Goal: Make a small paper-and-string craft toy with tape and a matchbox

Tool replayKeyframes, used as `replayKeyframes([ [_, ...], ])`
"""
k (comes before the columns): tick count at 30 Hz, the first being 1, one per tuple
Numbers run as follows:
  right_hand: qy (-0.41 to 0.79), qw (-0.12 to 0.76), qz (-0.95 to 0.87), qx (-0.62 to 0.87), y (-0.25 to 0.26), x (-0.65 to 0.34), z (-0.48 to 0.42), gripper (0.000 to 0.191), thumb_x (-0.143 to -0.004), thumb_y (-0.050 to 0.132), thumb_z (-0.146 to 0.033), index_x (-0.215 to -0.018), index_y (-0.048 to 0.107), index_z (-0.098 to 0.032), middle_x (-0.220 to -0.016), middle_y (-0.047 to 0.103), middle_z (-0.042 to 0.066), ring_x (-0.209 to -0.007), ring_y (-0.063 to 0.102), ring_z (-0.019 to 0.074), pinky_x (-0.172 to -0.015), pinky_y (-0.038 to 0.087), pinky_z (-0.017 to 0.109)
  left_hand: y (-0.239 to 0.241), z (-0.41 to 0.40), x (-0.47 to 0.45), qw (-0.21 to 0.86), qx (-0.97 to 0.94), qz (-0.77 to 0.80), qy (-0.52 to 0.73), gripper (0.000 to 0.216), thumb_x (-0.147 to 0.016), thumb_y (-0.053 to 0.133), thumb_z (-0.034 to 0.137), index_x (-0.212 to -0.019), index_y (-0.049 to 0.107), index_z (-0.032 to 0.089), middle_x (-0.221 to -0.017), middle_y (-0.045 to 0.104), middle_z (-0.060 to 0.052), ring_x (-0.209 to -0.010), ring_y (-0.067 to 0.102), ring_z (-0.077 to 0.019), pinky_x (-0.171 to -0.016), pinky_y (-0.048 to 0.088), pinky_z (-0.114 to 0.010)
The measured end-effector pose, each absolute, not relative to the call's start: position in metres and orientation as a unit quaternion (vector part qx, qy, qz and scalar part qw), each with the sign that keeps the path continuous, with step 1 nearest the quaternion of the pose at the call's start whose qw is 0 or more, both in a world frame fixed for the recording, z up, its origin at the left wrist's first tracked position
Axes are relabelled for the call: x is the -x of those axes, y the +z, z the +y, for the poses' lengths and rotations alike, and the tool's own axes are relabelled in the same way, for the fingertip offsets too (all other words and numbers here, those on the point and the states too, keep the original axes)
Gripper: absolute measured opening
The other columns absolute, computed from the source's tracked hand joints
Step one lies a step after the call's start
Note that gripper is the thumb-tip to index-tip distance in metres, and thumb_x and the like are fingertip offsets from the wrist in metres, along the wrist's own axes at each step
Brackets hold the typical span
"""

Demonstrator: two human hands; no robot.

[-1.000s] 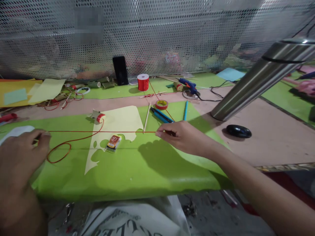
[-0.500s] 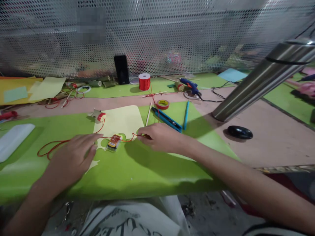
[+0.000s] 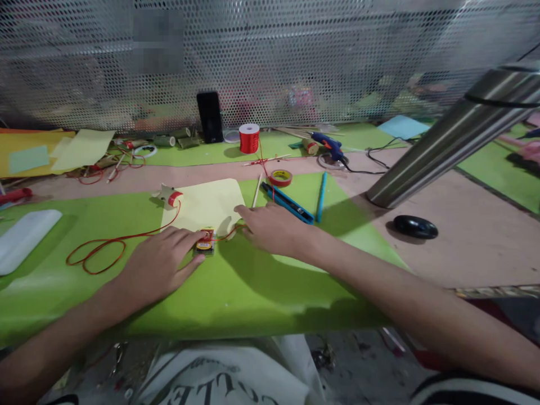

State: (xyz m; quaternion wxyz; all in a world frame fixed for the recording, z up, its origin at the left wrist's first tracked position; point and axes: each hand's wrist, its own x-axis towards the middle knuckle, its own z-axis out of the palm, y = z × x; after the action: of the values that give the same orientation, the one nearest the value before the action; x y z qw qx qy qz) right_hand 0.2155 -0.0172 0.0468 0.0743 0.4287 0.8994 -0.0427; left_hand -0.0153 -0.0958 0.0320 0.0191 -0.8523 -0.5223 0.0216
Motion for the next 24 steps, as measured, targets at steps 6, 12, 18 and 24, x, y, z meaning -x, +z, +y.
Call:
replayKeyframes([
  [6,-0.059,0.067,0.900,-0.426,0.048,-0.214,-0.010,0.028,-0.097,0.041,-0.021,-0.102,0.068,-0.013,-0.093,0.074,0.014,-0.082,0.068,0.0245,-0.064,0.034,0.030,0.049,-0.081,0.010,-0.053,0.859,-0.507,0.040,0.038,-0.098,0.047,0.033,-0.133,0.058,0.022,-0.119,0.070,-0.010,-0.110,0.062,-0.0269,-0.093,0.049,-0.040],
  [12,-0.099,-0.007,0.905,-0.414,0.044,-0.224,-0.003,0.023,-0.095,0.048,-0.019,-0.098,0.070,-0.015,-0.096,0.073,0.012,-0.085,0.065,0.0216,-0.067,0.034,0.028,0.054,-0.068,0.022,-0.109,0.820,-0.558,0.062,0.037,-0.098,0.039,0.029,-0.127,0.060,0.025,-0.109,0.070,-0.008,-0.100,0.065,-0.0265,-0.083,0.048,-0.038],
  [18,-0.137,-0.035,0.915,-0.379,0.044,-0.226,-0.006,0.025,-0.096,0.046,-0.018,-0.093,0.070,-0.015,-0.087,0.072,0.009,-0.079,0.062,0.0183,-0.069,0.035,0.027,0.058,-0.067,0.044,-0.047,0.806,-0.579,0.111,0.033,-0.093,0.036,0.024,-0.111,0.063,0.021,-0.095,0.068,-0.010,-0.091,0.065,-0.0276,-0.070,0.043,-0.035],
  [24,-0.159,-0.042,0.920,-0.357,0.041,-0.224,-0.009,0.024,-0.096,0.048,-0.019,-0.093,0.071,-0.015,-0.090,0.072,0.009,-0.080,0.061,0.0178,-0.072,0.036,0.027,0.062,-0.071,0.044,-0.019,0.804,-0.576,0.146,0.028,-0.091,0.037,0.022,-0.102,0.063,0.020,-0.088,0.068,-0.010,-0.084,0.064,-0.0270,-0.062,0.036,-0.033],
])
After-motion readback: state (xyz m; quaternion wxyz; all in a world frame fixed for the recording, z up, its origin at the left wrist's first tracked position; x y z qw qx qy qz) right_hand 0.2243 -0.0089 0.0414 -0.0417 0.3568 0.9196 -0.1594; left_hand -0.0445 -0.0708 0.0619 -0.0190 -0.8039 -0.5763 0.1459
